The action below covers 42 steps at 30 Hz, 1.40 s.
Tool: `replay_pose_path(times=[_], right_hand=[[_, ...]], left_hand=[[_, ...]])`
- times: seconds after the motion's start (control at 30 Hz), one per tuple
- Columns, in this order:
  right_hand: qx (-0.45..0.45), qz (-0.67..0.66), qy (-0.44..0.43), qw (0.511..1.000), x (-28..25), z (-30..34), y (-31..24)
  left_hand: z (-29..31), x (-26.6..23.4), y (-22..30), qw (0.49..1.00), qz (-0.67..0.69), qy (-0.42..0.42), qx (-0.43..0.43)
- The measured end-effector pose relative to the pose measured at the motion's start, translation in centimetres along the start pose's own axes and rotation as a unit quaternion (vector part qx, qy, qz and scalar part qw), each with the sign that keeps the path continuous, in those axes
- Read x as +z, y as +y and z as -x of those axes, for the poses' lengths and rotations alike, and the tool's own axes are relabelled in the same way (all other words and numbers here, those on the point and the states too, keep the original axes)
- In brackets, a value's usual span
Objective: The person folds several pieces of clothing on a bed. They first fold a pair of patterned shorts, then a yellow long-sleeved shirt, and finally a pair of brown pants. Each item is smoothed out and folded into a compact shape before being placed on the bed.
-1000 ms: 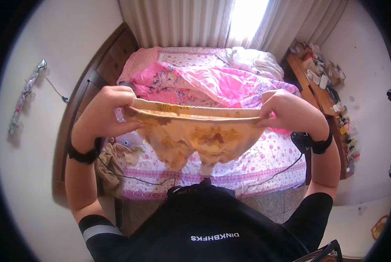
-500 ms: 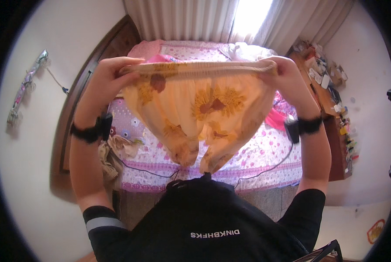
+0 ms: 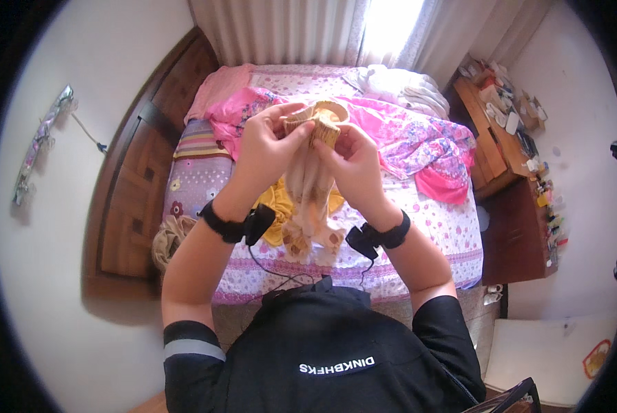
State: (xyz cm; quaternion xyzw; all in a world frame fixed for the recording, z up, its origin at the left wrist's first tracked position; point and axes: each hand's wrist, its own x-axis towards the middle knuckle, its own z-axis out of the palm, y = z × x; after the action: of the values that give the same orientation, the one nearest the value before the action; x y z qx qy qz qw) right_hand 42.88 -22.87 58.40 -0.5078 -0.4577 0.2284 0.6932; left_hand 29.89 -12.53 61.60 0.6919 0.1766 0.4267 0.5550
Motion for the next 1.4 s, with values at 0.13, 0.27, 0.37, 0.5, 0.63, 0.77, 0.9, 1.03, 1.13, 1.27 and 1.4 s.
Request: replay_pose_path(times=[0.13,0.27,0.37,0.5,0.63,0.77,0.9,1.03,1.13,1.27,1.4], right_hand=[[0.024,-0.012,-0.048,0.998,-4.0,1.2,-3.2],[0.065,0.029,-0.069,0.995,-11.2,2.4,-7.6],[0.014,0.106,-0.164,0.981,-14.6,2.0,-7.8],[0.156,0.211,-0.087,0.961,-14.0,-3.9,1.4],[0.293,0.164,-0.121,0.934,-11.5,-3.7,11.1],[0.324,-0.009,-0.076,0.943,-8.9,-0.7,14.9],[0.293,-0.043,-0.085,0.951,-7.9,-0.3,12.6],[0.25,0.059,-0.158,0.953,-11.7,-0.7,4.9],[0.186,0.085,-0.27,0.941,-15.0,0.5,0.1],[0.19,0.018,-0.231,0.954,-15.7,0.5,3.4],[0.467,-0.031,-0.092,0.879,-14.8,-1.5,13.1]], left_hand=[[1.2,-3.5,4.3,0.991,-0.117,-0.063,-0.019],[3.6,-9.3,8.7,0.992,-0.079,-0.089,-0.03],[4.0,-12.8,8.5,0.985,-0.062,-0.15,-0.052],[-1.0,-14.2,-1.5,0.954,-0.16,-0.174,-0.183],[-0.8,-12.2,-12.9,0.938,-0.083,-0.125,-0.312],[0.9,-9.4,-16.9,0.931,0.076,-0.068,-0.35],[0.4,-7.5,-14.7,0.962,-0.047,-0.045,-0.264],[0.1,-10.7,-6.6,0.961,-0.107,-0.198,-0.158],[2.4,-13.1,-0.6,0.922,-0.121,-0.349,-0.117],[2.7,-13.8,-1.9,0.911,-0.14,-0.373,-0.106],[1.3,-11.5,-12.5,0.887,0.008,-0.203,-0.415]])
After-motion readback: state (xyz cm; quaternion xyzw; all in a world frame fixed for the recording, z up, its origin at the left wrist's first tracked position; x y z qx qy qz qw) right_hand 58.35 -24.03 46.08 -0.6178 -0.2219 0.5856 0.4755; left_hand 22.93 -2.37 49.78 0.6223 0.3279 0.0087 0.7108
